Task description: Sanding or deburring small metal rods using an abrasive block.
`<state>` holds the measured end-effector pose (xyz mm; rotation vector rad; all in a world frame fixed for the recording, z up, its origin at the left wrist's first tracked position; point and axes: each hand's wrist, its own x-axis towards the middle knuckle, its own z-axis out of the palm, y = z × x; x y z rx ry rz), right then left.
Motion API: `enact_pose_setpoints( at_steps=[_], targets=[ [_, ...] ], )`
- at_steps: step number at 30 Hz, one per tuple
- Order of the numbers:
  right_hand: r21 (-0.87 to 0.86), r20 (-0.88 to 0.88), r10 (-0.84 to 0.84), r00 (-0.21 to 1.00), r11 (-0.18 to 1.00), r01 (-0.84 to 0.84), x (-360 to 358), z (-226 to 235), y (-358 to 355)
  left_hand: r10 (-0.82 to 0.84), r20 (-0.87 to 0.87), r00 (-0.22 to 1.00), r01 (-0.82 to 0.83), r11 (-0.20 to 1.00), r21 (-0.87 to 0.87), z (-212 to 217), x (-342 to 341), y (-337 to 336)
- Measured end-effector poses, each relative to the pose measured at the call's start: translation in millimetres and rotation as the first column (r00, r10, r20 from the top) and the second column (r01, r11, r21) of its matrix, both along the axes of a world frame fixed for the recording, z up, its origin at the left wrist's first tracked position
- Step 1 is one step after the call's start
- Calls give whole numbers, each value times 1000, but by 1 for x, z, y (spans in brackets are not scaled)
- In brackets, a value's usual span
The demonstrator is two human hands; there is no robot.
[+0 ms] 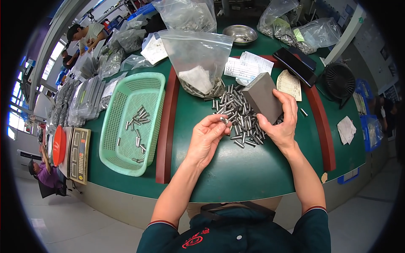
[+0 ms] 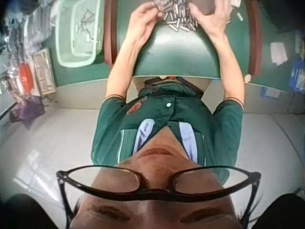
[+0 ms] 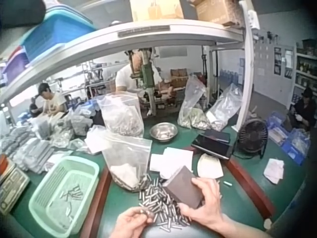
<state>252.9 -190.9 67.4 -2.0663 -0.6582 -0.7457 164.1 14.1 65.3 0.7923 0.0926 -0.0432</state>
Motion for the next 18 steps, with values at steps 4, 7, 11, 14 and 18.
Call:
enact_pose_setpoints(
  at_steps=[4,7,11,14,18],
  targets=[
    [36,-2,-8,1000,999,8,1,1,0,80,21,997,-82,992,100,1,0,1],
    [34,6,-6,1000,999,6,0,2,0,115,56,992,-122,981,154,1,1,0],
    [-12,18,15,1000,1000,-15,-6,3,3,144,72,987,-155,970,189,1,1,-1],
    [2,-5,39,999,999,-39,-12,4,7,200,77,977,-214,943,255,0,2,-2],
    [-41,-14,82,997,996,-82,-16,6,9,204,107,973,-226,935,274,-1,3,-2]
  ],
)
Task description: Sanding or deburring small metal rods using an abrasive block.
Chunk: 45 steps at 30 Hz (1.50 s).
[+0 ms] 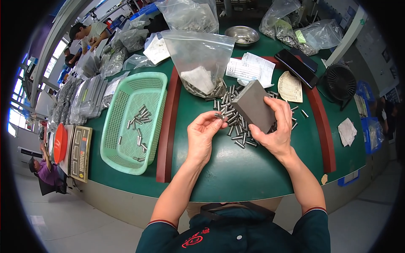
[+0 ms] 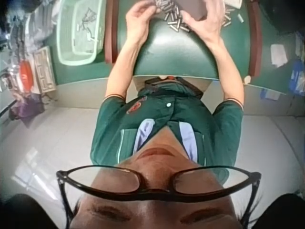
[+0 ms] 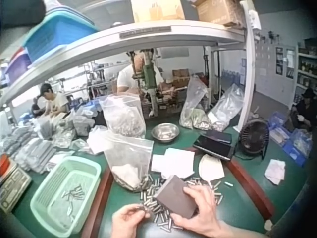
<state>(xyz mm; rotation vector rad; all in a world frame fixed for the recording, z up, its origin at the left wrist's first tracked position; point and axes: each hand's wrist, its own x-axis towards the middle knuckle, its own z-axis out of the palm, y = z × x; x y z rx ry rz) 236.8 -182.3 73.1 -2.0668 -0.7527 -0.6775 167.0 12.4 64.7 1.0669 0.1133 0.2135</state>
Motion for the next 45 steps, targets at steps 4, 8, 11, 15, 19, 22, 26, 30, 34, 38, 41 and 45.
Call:
enact_pose_setpoints(
  at_steps=[4,8,11,15,19,22,26,30,34,38,41,45],
  targets=[
    [1,14,-13,1000,1000,13,2,1,-1,-16,-94,995,6,995,-103,0,0,1],
    [40,20,-48,999,998,47,4,1,-3,-24,-122,992,10,994,-112,1,0,2],
    [46,5,-44,999,998,44,4,0,-3,-13,-124,992,5,998,-69,2,1,1],
    [6,6,-27,1000,1000,27,2,0,-1,8,-34,999,-5,995,100,5,0,-2],
    [-2,-12,-19,1000,1000,19,0,1,0,105,1,994,-104,982,159,7,-1,-6],
    [-4,-16,-13,1000,1000,13,-1,2,-1,123,87,989,-140,964,225,7,0,-7],
    [18,-8,-25,1000,1000,25,-4,3,0,232,316,920,-376,751,543,7,2,-5],
    [12,-27,0,1000,1000,0,-10,5,5,240,306,921,-383,696,607,6,0,-6],
    [-69,-46,-32,998,997,29,-20,9,8,220,402,889,-452,556,697,5,-2,-10],
    [-71,-60,-20,998,997,15,-28,14,8,230,496,837,-539,498,679,5,-2,-10],
    [-57,-40,-11,999,998,9,-30,17,7,254,509,822,-562,511,651,6,-2,-9],
    [-33,3,-22,1000,999,22,-31,18,8,265,520,812,-577,490,653,6,-2,-8]
  ],
)
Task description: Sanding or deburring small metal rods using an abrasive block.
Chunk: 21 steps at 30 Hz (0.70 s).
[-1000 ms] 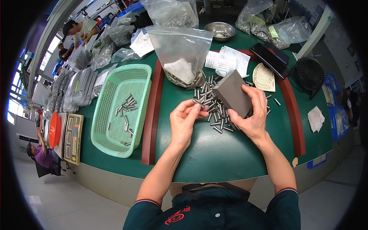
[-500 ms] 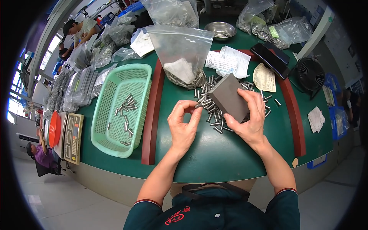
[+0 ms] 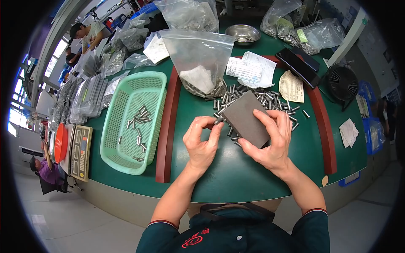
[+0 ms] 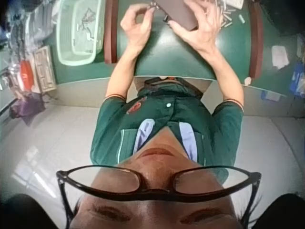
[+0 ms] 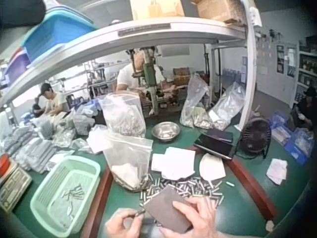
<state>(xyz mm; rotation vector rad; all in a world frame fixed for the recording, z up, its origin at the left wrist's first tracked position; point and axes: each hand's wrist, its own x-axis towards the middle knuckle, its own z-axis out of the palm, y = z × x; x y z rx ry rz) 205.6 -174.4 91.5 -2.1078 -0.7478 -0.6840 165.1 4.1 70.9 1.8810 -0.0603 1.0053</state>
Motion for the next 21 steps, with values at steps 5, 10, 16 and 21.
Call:
enact_pose_setpoints(
  at_steps=[5,10,16,21],
  targets=[
    [-30,52,19,998,999,-18,-3,1,1,20,-3,1000,-20,1000,-14,1,0,2],
    [-43,65,12,998,999,-9,-4,3,4,53,-56,997,-50,997,63,4,-2,-2],
    [5,45,-36,998,999,36,-4,3,7,50,19,999,-53,979,195,9,-7,-7],
    [-14,55,0,998,1000,1,-6,4,6,-37,58,998,17,951,310,12,-7,-8]
  ],
)
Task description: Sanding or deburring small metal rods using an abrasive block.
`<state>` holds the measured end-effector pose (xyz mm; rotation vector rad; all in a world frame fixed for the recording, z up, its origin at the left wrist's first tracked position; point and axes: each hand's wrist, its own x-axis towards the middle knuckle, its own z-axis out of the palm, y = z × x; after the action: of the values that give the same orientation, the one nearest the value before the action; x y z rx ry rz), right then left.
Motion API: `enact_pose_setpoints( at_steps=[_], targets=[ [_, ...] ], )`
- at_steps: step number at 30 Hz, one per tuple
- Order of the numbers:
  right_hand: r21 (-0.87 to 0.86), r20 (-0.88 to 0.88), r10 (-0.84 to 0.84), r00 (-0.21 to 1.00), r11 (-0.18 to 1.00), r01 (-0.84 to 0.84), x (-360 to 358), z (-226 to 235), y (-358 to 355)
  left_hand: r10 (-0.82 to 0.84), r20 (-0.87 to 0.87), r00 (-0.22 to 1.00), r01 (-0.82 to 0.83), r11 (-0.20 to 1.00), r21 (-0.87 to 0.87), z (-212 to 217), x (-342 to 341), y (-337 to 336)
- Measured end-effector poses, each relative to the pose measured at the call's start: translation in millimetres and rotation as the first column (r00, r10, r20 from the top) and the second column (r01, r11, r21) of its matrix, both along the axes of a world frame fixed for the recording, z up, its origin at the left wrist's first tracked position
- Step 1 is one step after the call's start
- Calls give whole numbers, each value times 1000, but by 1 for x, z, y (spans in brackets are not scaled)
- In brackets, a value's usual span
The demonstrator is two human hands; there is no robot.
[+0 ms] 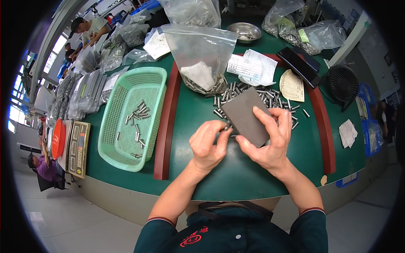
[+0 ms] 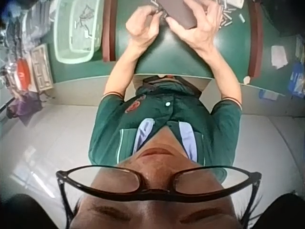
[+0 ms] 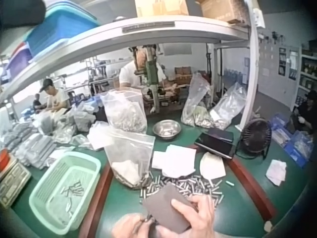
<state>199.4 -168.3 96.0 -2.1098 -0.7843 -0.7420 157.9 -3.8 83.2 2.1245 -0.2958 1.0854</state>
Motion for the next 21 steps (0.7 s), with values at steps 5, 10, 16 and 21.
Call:
enact_pose_setpoints(
  at_steps=[5,10,16,21],
  targets=[
    [32,3,24,1000,999,-24,1,0,0,104,51,993,-102,994,-47,1,0,0],
    [111,7,-4,1000,994,3,1,-2,1,45,45,998,-46,999,8,1,1,-1],
    [50,65,16,998,999,-19,0,-4,2,-16,31,999,18,999,-45,1,-1,-1],
    [33,60,25,998,999,-27,-2,-2,1,108,21,994,-106,991,-86,-1,0,2]
  ],
)
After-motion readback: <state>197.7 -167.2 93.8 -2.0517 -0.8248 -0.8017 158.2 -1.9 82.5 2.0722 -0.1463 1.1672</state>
